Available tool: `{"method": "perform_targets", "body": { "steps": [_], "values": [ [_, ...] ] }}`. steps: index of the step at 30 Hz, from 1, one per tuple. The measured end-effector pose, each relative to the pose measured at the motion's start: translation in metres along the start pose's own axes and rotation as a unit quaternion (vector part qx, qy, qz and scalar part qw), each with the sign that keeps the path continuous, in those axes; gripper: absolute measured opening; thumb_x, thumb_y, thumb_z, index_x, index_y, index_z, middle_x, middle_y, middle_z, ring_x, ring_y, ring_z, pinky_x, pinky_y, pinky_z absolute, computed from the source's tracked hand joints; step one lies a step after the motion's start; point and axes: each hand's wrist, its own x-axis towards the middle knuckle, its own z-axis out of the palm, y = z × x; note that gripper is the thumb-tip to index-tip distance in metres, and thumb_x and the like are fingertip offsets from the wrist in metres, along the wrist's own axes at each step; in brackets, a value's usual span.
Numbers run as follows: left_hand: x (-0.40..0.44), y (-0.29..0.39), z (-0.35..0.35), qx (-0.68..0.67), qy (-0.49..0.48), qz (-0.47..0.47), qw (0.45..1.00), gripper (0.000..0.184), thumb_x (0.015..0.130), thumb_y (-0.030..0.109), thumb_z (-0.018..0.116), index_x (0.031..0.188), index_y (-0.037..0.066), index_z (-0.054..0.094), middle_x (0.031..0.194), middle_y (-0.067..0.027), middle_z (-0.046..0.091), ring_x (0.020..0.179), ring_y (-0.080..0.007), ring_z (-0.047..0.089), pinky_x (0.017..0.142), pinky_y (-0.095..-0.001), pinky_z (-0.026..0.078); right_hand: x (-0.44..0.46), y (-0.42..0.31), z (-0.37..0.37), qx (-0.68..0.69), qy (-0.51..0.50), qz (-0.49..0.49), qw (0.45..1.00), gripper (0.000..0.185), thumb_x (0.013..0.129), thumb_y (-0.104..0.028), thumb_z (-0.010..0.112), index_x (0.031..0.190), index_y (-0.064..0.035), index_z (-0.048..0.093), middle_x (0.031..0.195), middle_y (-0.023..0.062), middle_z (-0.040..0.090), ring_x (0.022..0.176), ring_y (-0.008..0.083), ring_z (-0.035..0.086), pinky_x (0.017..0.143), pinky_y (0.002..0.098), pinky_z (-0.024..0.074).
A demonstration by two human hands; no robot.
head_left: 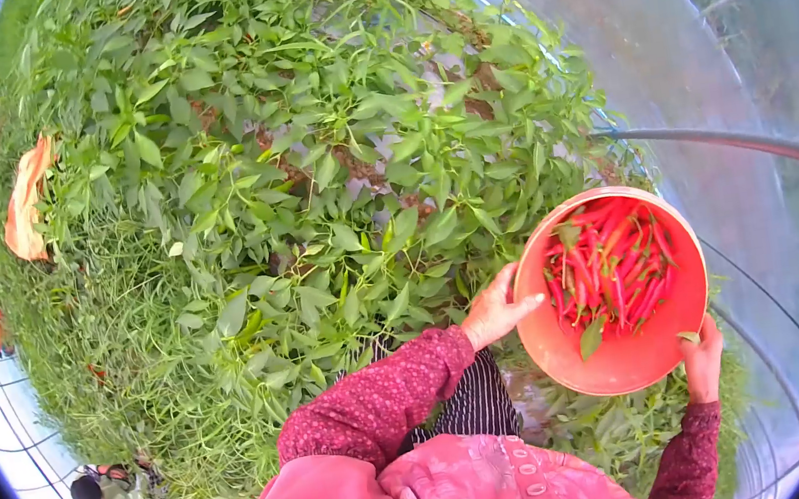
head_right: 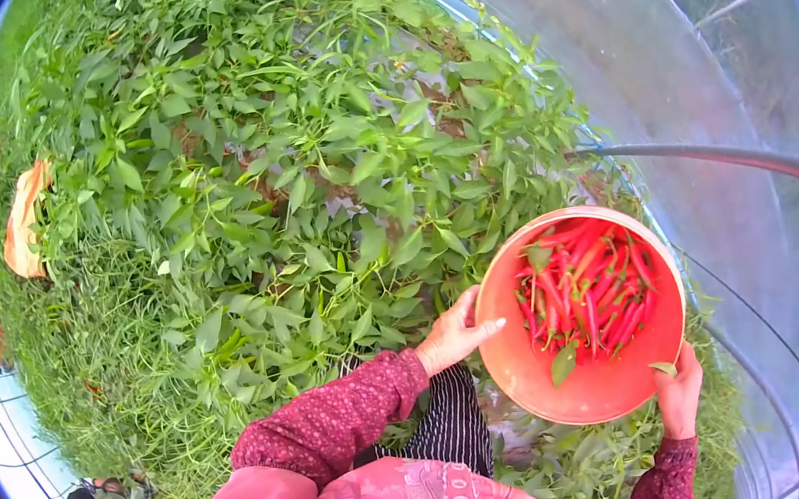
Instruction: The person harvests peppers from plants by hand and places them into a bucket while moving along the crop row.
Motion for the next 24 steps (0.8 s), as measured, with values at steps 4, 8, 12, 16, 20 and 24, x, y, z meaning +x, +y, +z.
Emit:
{"method": "perform_targets", "body": {
  "steps": [4, 8, 12, 16, 20, 24],
  "values": [
    [-0.034, 0.008, -0.033, -0.082, 0.020, 0.007, 0.996, 0.064, 0.080, 0.015, 0.065, 0.136, 0.005, 0.036, 0.115, -0.0111, 0.059, 0.101, -0.0171, 0.058, 0.089, -0.0323, 0.047, -0.007, -0.089, 0.016, -0.059, -0.061, -0.042, 0.996, 0.046, 0.072, 0.006, 0.055, 0.118, 0.0043, 0.053, 0.107, 0.0078, 0.063, 0.096, 0.0142, 0.058, 0.085, 0.0272, 0.0450],
    [-0.087, 0.024, -0.073, -0.105, 0.016, -0.030, 0.994, 0.060, 0.076, 0.014, 0.061, 0.132, 0.004, 0.041, 0.112, -0.0152, 0.060, 0.102, -0.0213, 0.059, 0.088, -0.0332, 0.047, -0.013, -0.146, 0.039, -0.075, -0.080, -0.068, 0.992, 0.043, 0.073, 0.007, 0.055, 0.116, 0.0030, 0.055, 0.103, 0.0068, 0.064, 0.095, 0.0125, 0.058, 0.083, 0.0273, 0.0457],
    [-0.144, 0.072, -0.118, 0.007, 0.126, -0.034, 0.991, 0.045, 0.075, 0.017, 0.055, 0.117, 0.001, 0.049, 0.106, -0.0209, 0.060, 0.103, -0.0335, 0.058, 0.089, -0.0391, 0.044, -0.027, -0.187, 0.078, -0.090, -0.100, -0.083, 0.987, 0.039, 0.075, 0.006, 0.054, 0.114, 0.0023, 0.057, 0.100, 0.0061, 0.065, 0.092, 0.0116, 0.057, 0.082, 0.0270, 0.0461],
    [-0.176, 0.099, -0.166, 0.043, 0.170, -0.068, 0.982, 0.046, 0.073, 0.008, 0.054, 0.117, -0.004, 0.050, 0.106, -0.0162, 0.060, 0.098, -0.0219, 0.058, 0.086, -0.0328, 0.046, -0.033, -0.190, 0.120, -0.030, -0.136, -0.051, 0.989, 0.033, 0.076, 0.004, 0.051, 0.108, 0.0021, 0.059, 0.096, 0.0043, 0.065, 0.088, 0.0106, 0.057, 0.078, 0.0263, 0.0466],
    [-0.210, 0.127, -0.205, 0.103, 0.199, -0.100, 0.969, 0.040, 0.074, 0.017, 0.054, 0.110, 0.000, 0.052, 0.105, -0.0224, 0.060, 0.103, -0.0361, 0.057, 0.089, -0.0412, 0.043, -0.036, -0.215, 0.154, -0.061, -0.155, -0.042, 0.985, 0.033, 0.075, 0.002, 0.047, 0.106, 0.0023, 0.061, 0.090, 0.0044, 0.066, 0.084, 0.0106, 0.057, 0.074, 0.0266, 0.0462],
    [-0.223, 0.117, -0.218, 0.039, 0.228, -0.035, 0.972, 0.041, 0.074, 0.017, 0.054, 0.111, -0.001, 0.052, 0.104, -0.0243, 0.060, 0.101, -0.0381, 0.058, 0.088, -0.0424, 0.044, -0.036, -0.234, 0.169, -0.049, -0.160, -0.057, 0.984, 0.036, 0.076, 0.002, 0.047, 0.110, 0.0007, 0.060, 0.090, 0.0069, 0.067, 0.084, 0.0114, 0.058, 0.074, 0.0278, 0.0470]
  ]
}}
